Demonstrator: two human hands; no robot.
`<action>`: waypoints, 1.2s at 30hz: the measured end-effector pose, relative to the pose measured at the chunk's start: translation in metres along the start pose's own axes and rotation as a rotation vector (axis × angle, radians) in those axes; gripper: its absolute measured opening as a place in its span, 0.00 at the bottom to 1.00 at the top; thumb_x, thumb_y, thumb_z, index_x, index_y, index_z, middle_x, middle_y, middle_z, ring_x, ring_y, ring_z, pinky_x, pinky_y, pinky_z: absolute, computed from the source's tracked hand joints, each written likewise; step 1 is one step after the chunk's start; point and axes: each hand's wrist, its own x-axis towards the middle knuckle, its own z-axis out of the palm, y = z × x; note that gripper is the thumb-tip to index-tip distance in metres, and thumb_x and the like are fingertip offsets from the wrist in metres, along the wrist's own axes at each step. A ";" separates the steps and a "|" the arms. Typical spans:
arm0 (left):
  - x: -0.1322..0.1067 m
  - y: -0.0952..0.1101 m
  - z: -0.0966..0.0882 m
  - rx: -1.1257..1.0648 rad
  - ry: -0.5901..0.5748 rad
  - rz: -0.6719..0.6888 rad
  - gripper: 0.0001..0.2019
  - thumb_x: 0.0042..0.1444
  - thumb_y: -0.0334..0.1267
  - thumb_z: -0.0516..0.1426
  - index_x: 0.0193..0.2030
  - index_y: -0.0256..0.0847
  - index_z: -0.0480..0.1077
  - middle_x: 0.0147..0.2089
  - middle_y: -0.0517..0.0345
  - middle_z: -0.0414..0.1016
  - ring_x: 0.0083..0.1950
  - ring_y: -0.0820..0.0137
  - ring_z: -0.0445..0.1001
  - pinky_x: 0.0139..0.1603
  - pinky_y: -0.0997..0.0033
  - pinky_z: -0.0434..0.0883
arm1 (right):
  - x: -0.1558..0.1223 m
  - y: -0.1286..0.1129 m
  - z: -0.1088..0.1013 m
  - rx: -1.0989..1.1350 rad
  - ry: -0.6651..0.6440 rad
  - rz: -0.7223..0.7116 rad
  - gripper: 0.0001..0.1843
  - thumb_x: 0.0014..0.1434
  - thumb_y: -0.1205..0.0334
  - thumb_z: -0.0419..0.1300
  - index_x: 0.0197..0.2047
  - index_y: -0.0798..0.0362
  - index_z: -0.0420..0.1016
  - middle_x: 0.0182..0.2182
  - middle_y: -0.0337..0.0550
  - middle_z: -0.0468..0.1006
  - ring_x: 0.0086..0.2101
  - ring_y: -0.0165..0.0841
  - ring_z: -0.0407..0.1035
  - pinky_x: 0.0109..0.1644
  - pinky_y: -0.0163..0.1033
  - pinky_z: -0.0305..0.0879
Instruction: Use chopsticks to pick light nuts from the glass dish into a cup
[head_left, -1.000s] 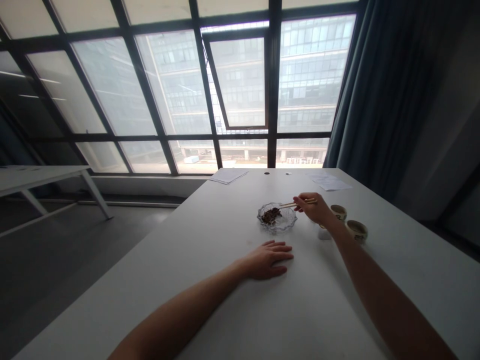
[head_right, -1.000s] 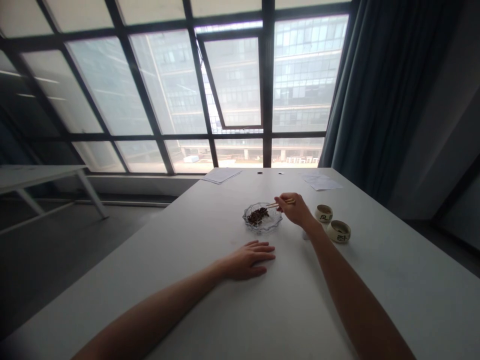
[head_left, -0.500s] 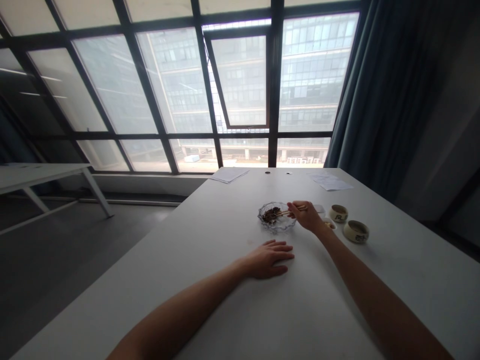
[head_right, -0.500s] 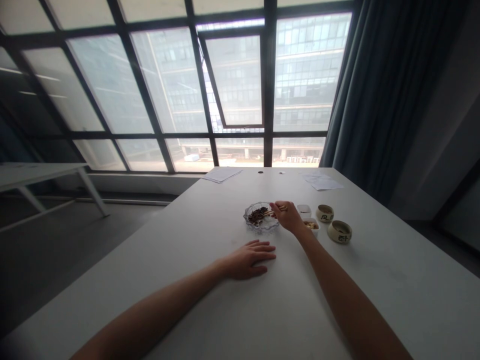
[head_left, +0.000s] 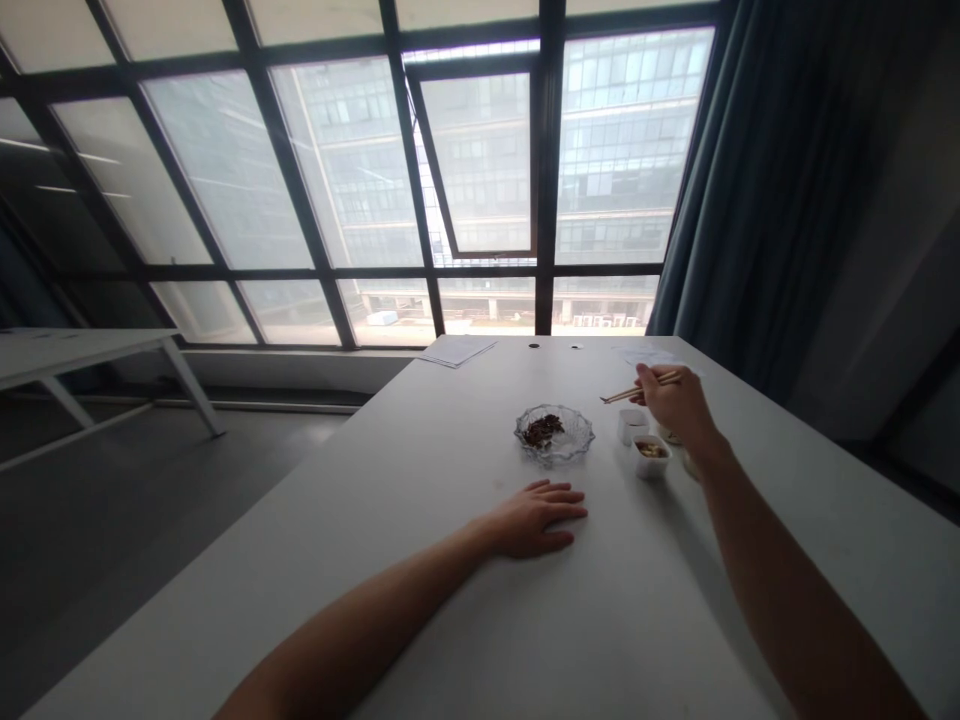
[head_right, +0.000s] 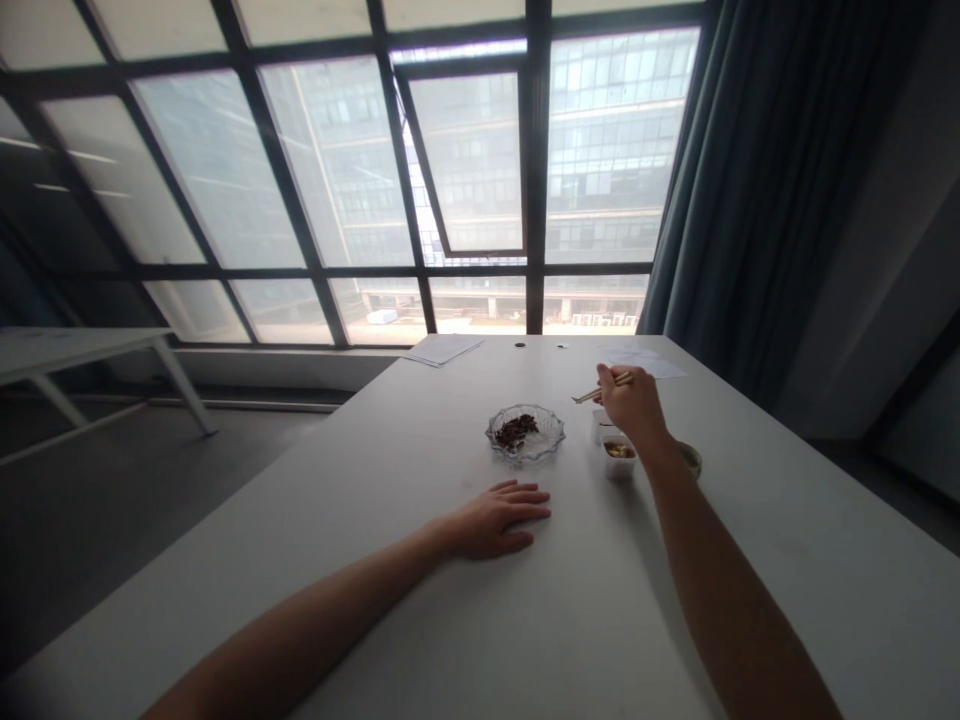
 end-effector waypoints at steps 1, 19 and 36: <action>0.000 0.000 0.000 -0.002 0.001 0.000 0.26 0.68 0.49 0.56 0.72 0.54 0.63 0.75 0.58 0.61 0.76 0.56 0.56 0.77 0.52 0.51 | 0.001 0.000 -0.007 -0.069 0.035 0.007 0.27 0.63 0.37 0.60 0.25 0.52 0.77 0.22 0.51 0.81 0.24 0.44 0.79 0.28 0.43 0.74; 0.004 0.003 -0.001 -0.001 -0.004 -0.002 0.26 0.69 0.49 0.56 0.71 0.53 0.64 0.75 0.58 0.61 0.76 0.57 0.56 0.77 0.52 0.51 | -0.006 -0.003 0.012 0.209 -0.139 0.002 0.28 0.59 0.35 0.63 0.29 0.55 0.77 0.25 0.50 0.82 0.26 0.42 0.80 0.28 0.39 0.75; -0.002 0.002 -0.003 0.011 -0.001 -0.003 0.26 0.69 0.49 0.56 0.72 0.54 0.63 0.75 0.59 0.61 0.76 0.57 0.56 0.77 0.51 0.51 | -0.040 0.017 0.079 0.132 -0.391 -0.098 0.26 0.64 0.41 0.59 0.22 0.50 0.65 0.18 0.43 0.75 0.26 0.41 0.79 0.24 0.34 0.66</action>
